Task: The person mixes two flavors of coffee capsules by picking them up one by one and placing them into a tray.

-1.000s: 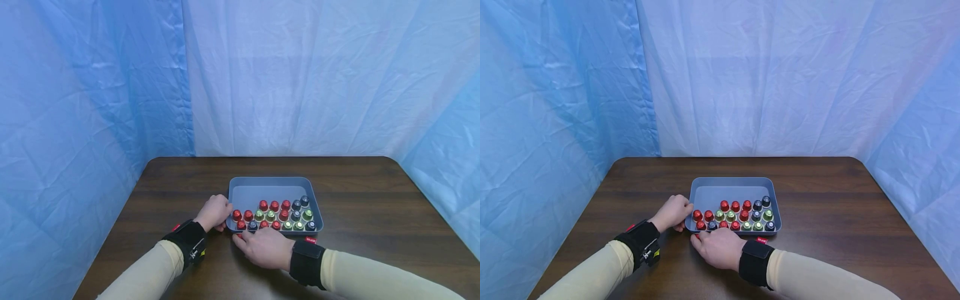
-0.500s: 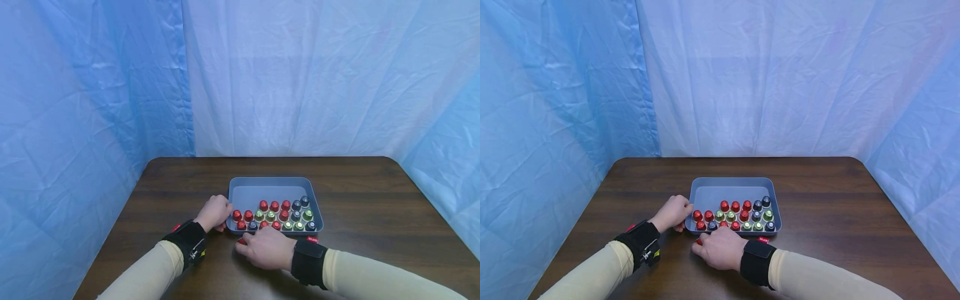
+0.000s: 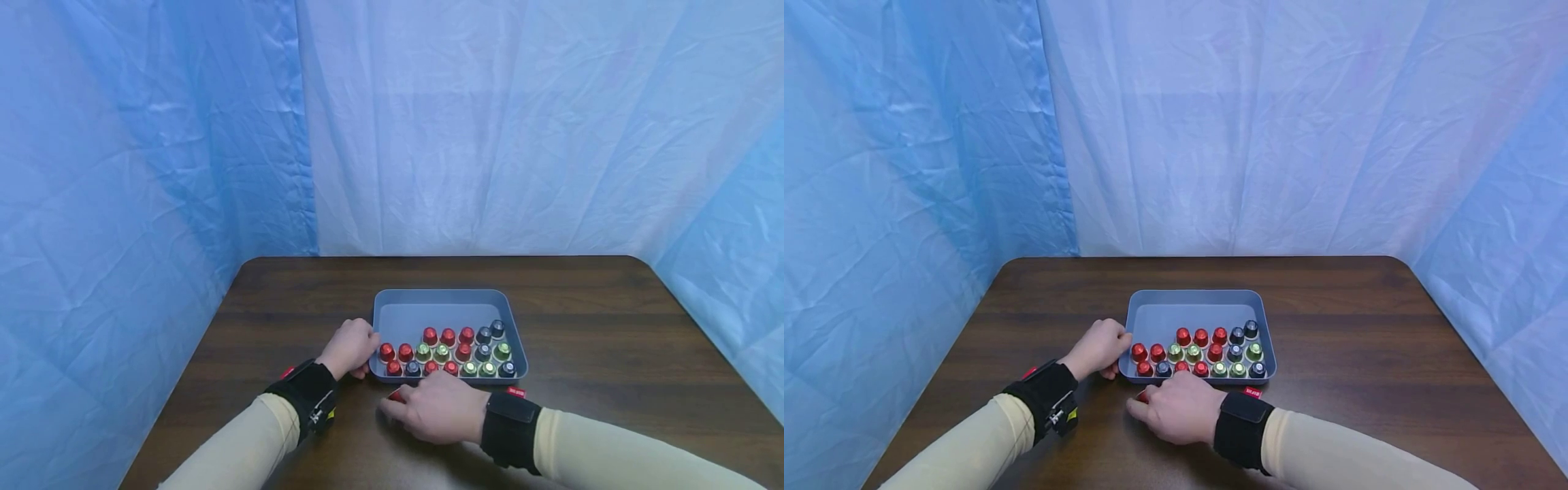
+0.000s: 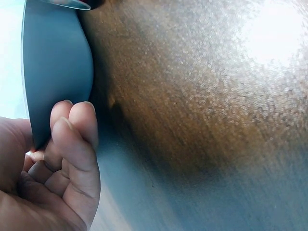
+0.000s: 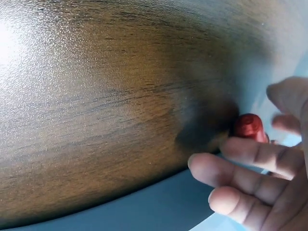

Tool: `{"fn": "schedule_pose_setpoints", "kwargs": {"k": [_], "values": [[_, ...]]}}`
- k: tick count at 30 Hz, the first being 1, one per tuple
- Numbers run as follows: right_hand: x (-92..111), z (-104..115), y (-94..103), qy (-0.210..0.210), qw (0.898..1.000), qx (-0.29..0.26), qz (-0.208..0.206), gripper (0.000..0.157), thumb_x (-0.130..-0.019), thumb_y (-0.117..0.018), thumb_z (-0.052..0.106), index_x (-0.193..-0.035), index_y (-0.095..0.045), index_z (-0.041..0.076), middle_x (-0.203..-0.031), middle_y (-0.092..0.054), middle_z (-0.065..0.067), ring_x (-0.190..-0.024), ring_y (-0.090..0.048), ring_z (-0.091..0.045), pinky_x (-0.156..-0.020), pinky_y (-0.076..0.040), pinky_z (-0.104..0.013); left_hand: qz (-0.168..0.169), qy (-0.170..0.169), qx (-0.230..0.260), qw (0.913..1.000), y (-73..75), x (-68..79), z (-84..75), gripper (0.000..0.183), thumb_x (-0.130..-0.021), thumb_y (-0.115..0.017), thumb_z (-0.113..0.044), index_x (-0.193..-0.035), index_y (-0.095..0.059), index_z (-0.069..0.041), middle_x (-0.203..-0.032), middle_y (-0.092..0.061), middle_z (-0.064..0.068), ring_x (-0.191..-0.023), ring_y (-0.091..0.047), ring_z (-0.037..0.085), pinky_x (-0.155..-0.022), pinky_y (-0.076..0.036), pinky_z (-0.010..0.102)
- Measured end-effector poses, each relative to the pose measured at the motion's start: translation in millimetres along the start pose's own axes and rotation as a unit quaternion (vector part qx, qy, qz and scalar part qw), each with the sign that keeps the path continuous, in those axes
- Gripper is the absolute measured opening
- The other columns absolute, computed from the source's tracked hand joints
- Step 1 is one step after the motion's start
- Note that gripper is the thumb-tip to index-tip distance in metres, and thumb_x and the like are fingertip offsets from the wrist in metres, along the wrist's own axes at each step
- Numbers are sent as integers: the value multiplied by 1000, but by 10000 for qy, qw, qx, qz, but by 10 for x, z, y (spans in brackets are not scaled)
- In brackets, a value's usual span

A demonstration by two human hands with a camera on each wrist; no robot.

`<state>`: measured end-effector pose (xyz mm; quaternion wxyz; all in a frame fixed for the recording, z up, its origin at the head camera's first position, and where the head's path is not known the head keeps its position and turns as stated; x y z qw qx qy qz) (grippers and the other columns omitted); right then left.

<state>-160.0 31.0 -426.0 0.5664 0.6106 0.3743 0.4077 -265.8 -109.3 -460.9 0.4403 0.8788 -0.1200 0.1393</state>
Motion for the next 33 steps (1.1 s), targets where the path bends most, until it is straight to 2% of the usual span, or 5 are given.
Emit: {"fn": "schedule_pose_setpoints", "kwargs": {"k": [4, 10, 19, 28, 33], "values": [[-14, -19, 12, -363, 9991, 43, -201, 50, -97, -71, 35, -142, -56, 20, -88, -66, 9, -54, -46, 0, -52, -36, -10, -13, -52, 21, 10000, 0, 9, 1, 29, -103, -61, -23, -80, -67, -7, -66, -62, 10, -53, -65, 21, -52, -54, 25], [-33, -27, -24, -636, 9976, 274, -6, 42, -98, -69, 34, -136, -62, 17, -105, -71, 2, -70, -64, -4, -62, -51, -17, -6, -80, 19, 10000, -3, 10, 0, 29, -103, -61, -22, -79, -66, -7, -65, -62, 10, -53, -65, 21, -52, -54, 25], [-28, 39, -61, -191, 9961, 852, -102, 14, -97, -69, 25, -111, -68, 23, -93, -65, 7, -61, -53, -4, -51, -40, -18, -15, -99, 18, 9999, -3, 4, 6, 28, -103, -61, -23, -80, -66, -7, -66, -62, 10, -53, -65, 22, -52, -54, 26], [-29, 59, -60, 154, 9959, 861, -223, 17, -95, -72, 23, -112, -69, 24, -100, -66, 7, -85, -65, -7, -66, -51, -20, -21, -200, 56, 9998, -4, 6, 8, 27, -103, -61, -23, -82, -66, -7, -67, -61, 10, -53, -65, 21, -51, -54, 25], [-42, 42, -55, 176, 9989, 383, -206, 22, -96, -72, 25, -116, -62, 24, -99, -65, 11, -88, -64, -5, -76, -52, -18, -51, -237, 87, 9997, -1, 11, 2, 26, -103, -61, -22, -82, -66, -7, -66, -61, 10, -52, -64, 21, -51, -54, 25]]}}
Point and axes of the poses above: each hand's wrist, its own x-axis away from the middle knuckle, its own y-axis out of the back of the hand, z = x × y, the point moved 6 cm from there along -x, towards the middle knuckle
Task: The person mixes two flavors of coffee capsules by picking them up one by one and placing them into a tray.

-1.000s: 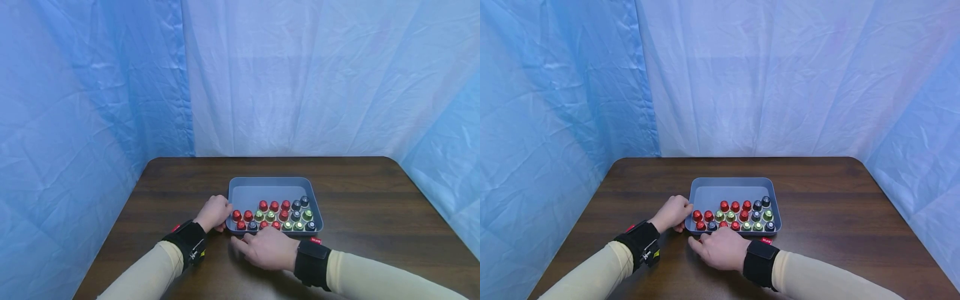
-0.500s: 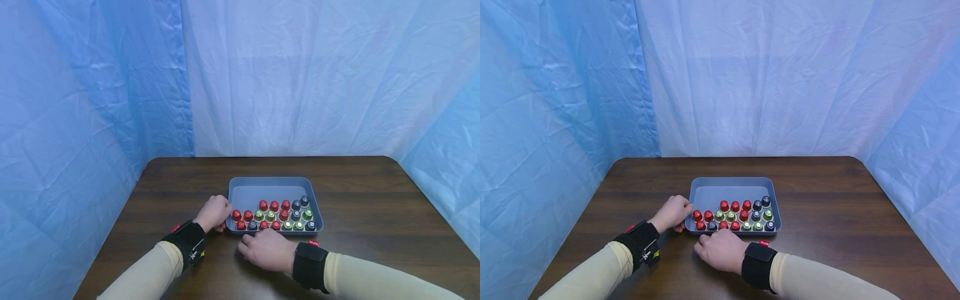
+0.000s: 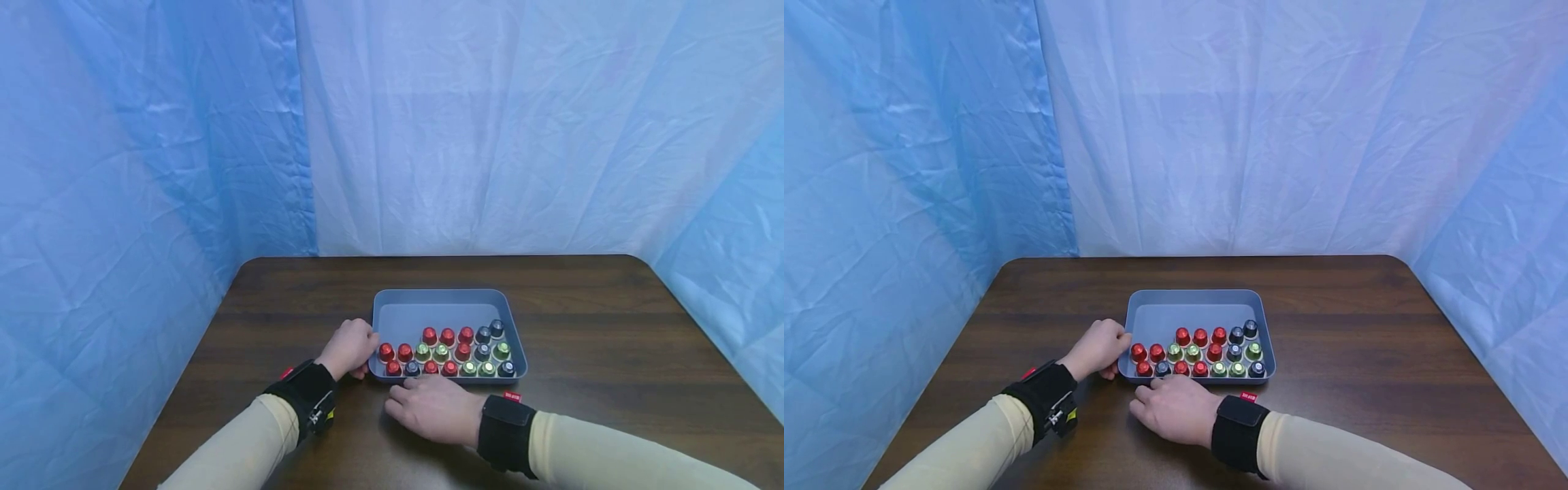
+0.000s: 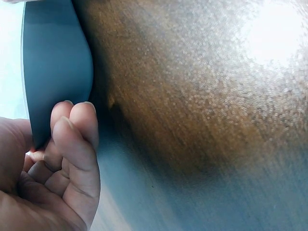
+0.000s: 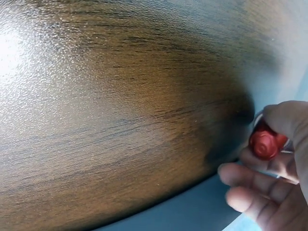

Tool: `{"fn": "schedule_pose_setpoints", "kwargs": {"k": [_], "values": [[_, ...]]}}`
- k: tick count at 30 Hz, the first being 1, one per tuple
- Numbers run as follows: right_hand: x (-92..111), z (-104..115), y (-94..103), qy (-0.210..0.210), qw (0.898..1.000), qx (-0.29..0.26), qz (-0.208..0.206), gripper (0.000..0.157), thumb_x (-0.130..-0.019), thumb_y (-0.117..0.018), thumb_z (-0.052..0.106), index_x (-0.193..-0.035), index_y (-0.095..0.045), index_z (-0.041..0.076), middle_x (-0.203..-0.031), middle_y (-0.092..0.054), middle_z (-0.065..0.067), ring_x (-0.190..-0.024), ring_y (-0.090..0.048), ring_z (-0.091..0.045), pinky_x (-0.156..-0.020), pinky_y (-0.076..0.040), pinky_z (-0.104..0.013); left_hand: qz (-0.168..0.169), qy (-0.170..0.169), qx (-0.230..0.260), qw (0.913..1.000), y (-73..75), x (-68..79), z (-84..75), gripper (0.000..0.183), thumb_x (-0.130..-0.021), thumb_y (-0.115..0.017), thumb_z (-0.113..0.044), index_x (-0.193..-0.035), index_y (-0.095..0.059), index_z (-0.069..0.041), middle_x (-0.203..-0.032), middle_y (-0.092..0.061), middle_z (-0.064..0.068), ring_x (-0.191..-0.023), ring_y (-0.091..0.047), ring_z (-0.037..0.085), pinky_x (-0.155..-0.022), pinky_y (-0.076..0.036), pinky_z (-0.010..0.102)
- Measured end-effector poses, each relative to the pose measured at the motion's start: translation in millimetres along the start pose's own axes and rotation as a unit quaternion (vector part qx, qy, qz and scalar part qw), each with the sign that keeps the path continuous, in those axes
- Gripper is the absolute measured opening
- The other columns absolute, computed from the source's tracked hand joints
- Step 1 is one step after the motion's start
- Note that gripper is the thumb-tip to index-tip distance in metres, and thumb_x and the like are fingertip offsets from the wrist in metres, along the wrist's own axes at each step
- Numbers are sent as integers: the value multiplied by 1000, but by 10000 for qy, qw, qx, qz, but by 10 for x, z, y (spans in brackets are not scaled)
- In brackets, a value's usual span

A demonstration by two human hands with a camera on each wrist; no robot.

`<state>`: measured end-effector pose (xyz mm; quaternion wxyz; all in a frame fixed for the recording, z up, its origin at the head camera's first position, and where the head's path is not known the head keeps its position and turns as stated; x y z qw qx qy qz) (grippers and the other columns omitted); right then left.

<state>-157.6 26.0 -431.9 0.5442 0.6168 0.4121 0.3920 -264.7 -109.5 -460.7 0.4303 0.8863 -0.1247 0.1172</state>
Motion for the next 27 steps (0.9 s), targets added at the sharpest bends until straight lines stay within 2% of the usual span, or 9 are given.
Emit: {"fn": "schedule_pose_setpoints", "kwargs": {"k": [4, 8, 14, 20, 27], "values": [[-9, -47, 0, -152, 9976, -671, 8, 25, -98, -71, 27, -113, -51, 25, -90, -59, 17, -83, -61, -1, -77, -48, -14, -11, -8, 23, 10000, 1, 8, -1, 26, -103, -62, -22, -82, -67, -8, -67, -61, 10, -53, -64, 22, -51, -54, 25], [-11, -65, 4, -196, 9967, -789, 7, 24, -97, -71, 24, -107, -49, 24, -83, -55, 16, -78, -58, 0, -72, -45, -14, 7, -5, 36, 10000, 4, 3, 3, 26, -103, -61, -23, -82, -67, -8, -67, -62, 10, -54, -65, 22, -52, -54, 25], [13, -48, 38, 2, 9985, -553, -37, 16, -96, -73, 27, -108, -63, 23, -89, -62, 13, -83, -60, 0, -74, -48, -14, 30, 2, 68, 10000, 5, -1, 6, 27, -103, -62, -23, -81, -67, -8, -68, -62, 10, -54, -65, 22, -52, -55, 25], [29, -18, 87, 211, 9986, -480, -30, 8, -96, -73, 26, -104, -73, 23, -88, -58, 11, -76, -54, 2, -65, -43, -11, 49, 67, 93, 9999, -2, -12, 13, 27, -103, -62, -24, -82, -67, -8, -68, -63, 11, -55, -65, 22, -52, -55, 26], [55, -62, 258, -33, 9922, -1249, 35, 13, -93, -77, 26, -105, -77, 20, -84, -53, 11, -69, -48, 3, -62, -38, -8, 35, 79, 36, 10000, 0, -3, 9, 28, -103, -62, -23, -80, -66, -8, -67, -62, 10, -54, -65, 22, -52, -55, 26]]}}
Point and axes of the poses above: each hand's wrist, its own x-axis away from the middle knuckle, its own y-axis out of the back of the hand, z = x × y, the point moved 6 cm from there along -x, towards the middle knuckle
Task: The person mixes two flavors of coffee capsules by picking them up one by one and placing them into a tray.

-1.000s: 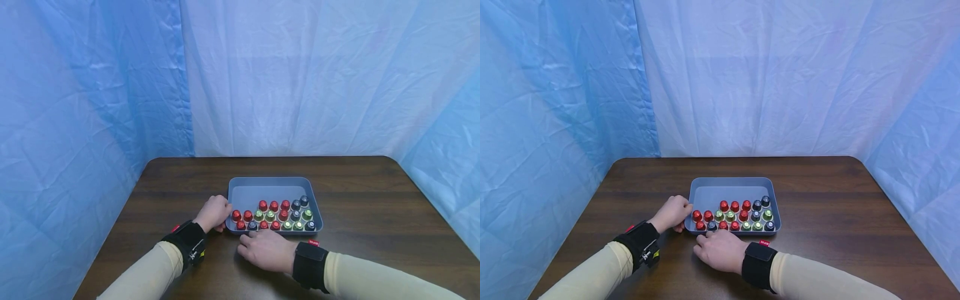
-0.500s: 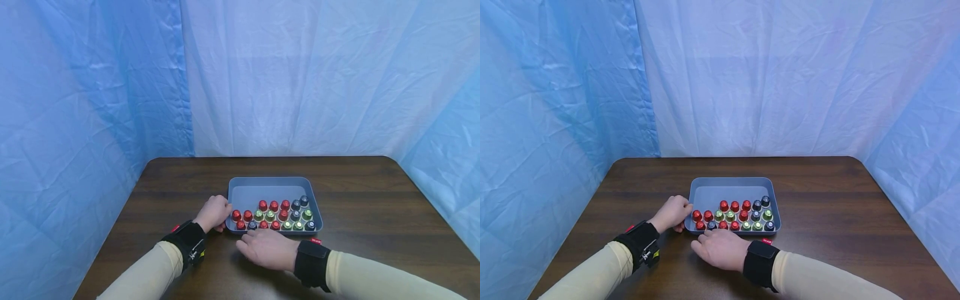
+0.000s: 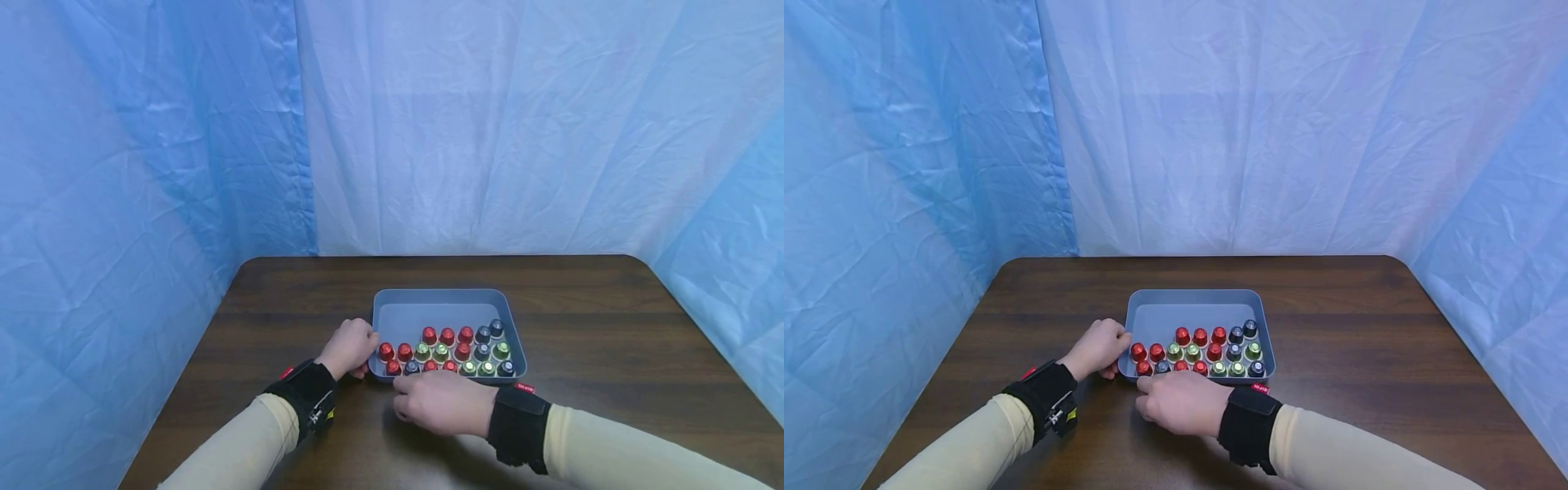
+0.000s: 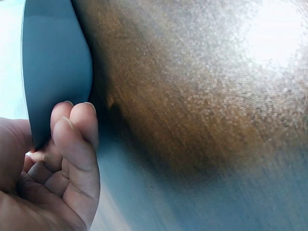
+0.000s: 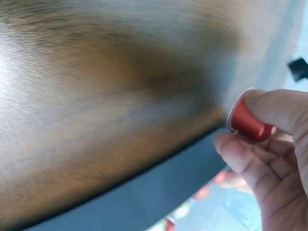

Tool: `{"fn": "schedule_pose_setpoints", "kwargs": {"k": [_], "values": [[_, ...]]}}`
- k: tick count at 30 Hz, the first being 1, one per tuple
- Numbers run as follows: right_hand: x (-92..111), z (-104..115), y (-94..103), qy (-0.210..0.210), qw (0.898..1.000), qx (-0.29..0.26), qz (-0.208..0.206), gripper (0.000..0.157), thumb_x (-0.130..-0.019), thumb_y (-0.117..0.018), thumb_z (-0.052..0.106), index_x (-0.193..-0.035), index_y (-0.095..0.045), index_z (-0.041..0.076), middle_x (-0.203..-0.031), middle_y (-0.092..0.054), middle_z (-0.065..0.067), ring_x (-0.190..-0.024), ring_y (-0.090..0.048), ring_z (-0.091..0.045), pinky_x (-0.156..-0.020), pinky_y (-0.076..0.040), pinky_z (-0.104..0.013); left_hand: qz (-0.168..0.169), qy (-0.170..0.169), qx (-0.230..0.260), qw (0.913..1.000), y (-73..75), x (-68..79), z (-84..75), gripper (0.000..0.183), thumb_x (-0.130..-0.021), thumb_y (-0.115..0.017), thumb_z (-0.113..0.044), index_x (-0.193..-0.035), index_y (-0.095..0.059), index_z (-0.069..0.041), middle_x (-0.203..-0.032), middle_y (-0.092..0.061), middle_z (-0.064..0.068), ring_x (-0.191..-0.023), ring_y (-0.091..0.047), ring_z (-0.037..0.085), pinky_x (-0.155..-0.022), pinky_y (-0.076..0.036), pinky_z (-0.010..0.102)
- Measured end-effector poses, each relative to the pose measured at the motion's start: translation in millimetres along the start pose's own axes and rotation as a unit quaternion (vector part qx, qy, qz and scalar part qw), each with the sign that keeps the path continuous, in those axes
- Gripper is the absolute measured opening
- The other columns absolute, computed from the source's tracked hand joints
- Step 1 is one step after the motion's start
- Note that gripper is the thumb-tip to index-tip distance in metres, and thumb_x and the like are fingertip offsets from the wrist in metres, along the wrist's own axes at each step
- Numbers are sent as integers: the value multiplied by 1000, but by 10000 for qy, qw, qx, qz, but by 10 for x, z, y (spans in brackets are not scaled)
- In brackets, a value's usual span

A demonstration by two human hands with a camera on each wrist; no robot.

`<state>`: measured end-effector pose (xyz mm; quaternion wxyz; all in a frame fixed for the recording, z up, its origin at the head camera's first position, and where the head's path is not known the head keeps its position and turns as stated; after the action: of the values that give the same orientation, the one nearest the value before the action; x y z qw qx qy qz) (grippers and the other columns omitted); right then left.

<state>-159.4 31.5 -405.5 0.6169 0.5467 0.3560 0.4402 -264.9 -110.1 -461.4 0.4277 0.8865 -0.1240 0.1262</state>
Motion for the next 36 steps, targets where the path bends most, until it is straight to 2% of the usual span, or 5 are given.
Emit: {"fn": "schedule_pose_setpoints", "kwargs": {"k": [6, 11, 18, 27, 36], "values": [[10, -51, 194, -154, 9988, -434, -181, 19, -88, -82, 26, -105, -78, 18, -88, -58, 10, -76, -55, 4, -71, -43, -4, 32, -56, 5, 10000, 3, 0, 0, 29, -103, -60, -22, -79, -65, -7, -66, -61, 10, -53, -64, 22, -52, -54, 25], [30, -173, 363, -378, 9983, -241, -377, 23, -86, -84, 27, -106, -78, 17, -94, -64, 7, -82, -62, 2, -83, -47, -6, 40, -136, -9, 9999, 4, 9, -4, 29, -103, -60, -21, -78, -65, -7, -66, -61, 10, -53, -65, 22, -53, -54, 25], [78, -484, 513, -835, 9953, 246, -415, 22, -88, -82, 16, -108, -77, 9, -91, -63, 0, -76, -61, -5, -73, -54, -15, 27, -184, -42, 9998, 6, -2, -3, 31, -103, -60, -21, -76, -65, -7, -65, -61, 9, -53, -65, 21, -53, -55, 26], [128, -961, 495, -1689, 9853, 3, -259, 16, -90, -79, 12, -106, -79, 11, -89, -60, 1, -77, -59, -9, -70, -54, -20, 50, -201, -1, 9998, -6, -7, 11, 34, -103, -60, -21, -73, -64, -6, -64, -60, 10, -52, -64, 21, -52, -55, 26], [177, -1321, 379, -2232, 9747, -75, -99, 10, -88, -80, 7, -98, -80, 8, -80, -54, 1, -70, -54, -11, -64, -50, -23, 44, -206, 10, 9998, -14, -20, 18, 33, -103, -60, -21, -74, -64, -6, -65, -60, 10, -52, -64, 22, -52, -55, 27]]}}
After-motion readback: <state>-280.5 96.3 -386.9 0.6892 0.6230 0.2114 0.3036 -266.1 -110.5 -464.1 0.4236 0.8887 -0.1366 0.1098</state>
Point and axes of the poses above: each hand's wrist, its own x-axis away from the middle knuckle, its own y-axis out of the back of the hand, z = x × y, the point moved 6 cm from there along -x, towards the middle knuckle
